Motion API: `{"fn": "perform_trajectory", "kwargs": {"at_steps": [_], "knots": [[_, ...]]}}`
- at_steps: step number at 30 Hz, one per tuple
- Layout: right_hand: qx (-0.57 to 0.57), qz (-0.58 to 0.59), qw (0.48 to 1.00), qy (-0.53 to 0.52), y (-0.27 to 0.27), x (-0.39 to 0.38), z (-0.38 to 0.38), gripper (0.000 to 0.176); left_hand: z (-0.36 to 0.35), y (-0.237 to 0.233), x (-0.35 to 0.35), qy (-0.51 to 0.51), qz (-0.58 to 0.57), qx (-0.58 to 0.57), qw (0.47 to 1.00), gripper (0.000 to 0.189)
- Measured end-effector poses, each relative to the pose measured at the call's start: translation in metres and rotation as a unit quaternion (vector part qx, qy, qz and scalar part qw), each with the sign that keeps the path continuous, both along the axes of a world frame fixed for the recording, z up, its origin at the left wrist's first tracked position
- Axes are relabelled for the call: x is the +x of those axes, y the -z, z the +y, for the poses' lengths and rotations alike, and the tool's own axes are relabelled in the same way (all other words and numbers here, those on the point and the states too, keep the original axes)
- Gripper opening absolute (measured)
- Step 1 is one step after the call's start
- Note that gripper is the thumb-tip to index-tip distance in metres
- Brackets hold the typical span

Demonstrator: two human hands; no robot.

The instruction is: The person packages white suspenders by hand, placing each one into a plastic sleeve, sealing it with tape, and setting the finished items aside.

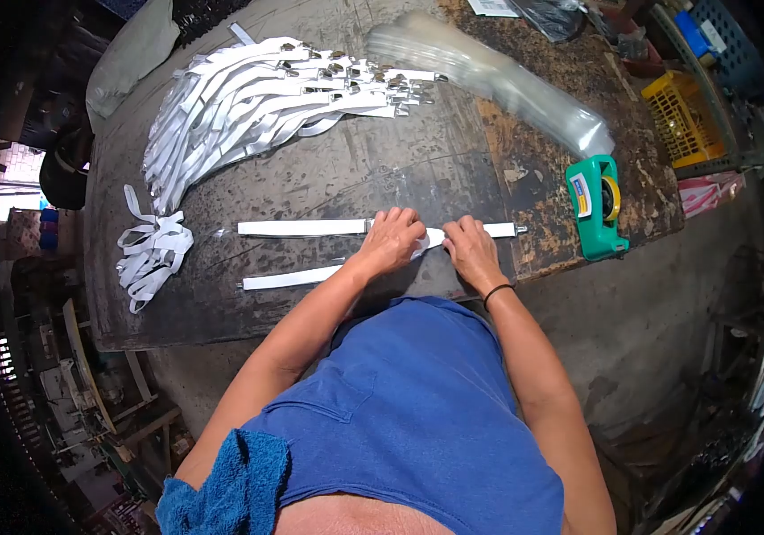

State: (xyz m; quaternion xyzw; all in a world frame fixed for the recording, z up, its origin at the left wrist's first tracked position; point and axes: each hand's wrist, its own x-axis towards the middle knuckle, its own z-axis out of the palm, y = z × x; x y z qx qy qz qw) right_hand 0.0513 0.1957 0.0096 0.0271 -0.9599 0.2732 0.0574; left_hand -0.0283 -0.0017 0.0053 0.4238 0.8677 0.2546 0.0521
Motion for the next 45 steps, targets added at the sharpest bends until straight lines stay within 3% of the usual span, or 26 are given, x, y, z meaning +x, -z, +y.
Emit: {"fn": "perform_trajectory", "kwargs": {"at_steps": [8,14,27,32,35,45], "knots": [[0.002,-0.04,0.999,-0.007,0.012,-0.004,-0.002,0.026,0.013,-0.006,-0.01,0.063,0.002,-0.11,0.992,0.01],[-0.001,-0.038,0.999,-0.001,0.011,-0.004,-0.003,0.026,0.01,-0.001,-0.011,0.045,0.009,-0.061,0.997,0.01],[-0.003,-0.036,0.999,-0.003,0.009,-0.003,-0.003,0.026,0.014,0.004,-0.012,0.107,0.034,-0.108,0.988,0.012],[0.001,-0.036,0.999,-0.006,0.009,-0.003,-0.004,0.025,0.016,0.008,-0.012,0.09,0.059,-0.055,0.993,0.014],[-0.001,-0.038,0.999,-0.003,0.007,-0.003,-0.004,0.025,0.014,-0.005,-0.015,0.083,0.01,-0.031,0.996,0.013],[-0.002,-0.048,0.999,-0.001,0.006,-0.003,-0.004,0.024,0.01,0.001,-0.013,0.088,0.022,-0.059,0.994,0.01]]}}
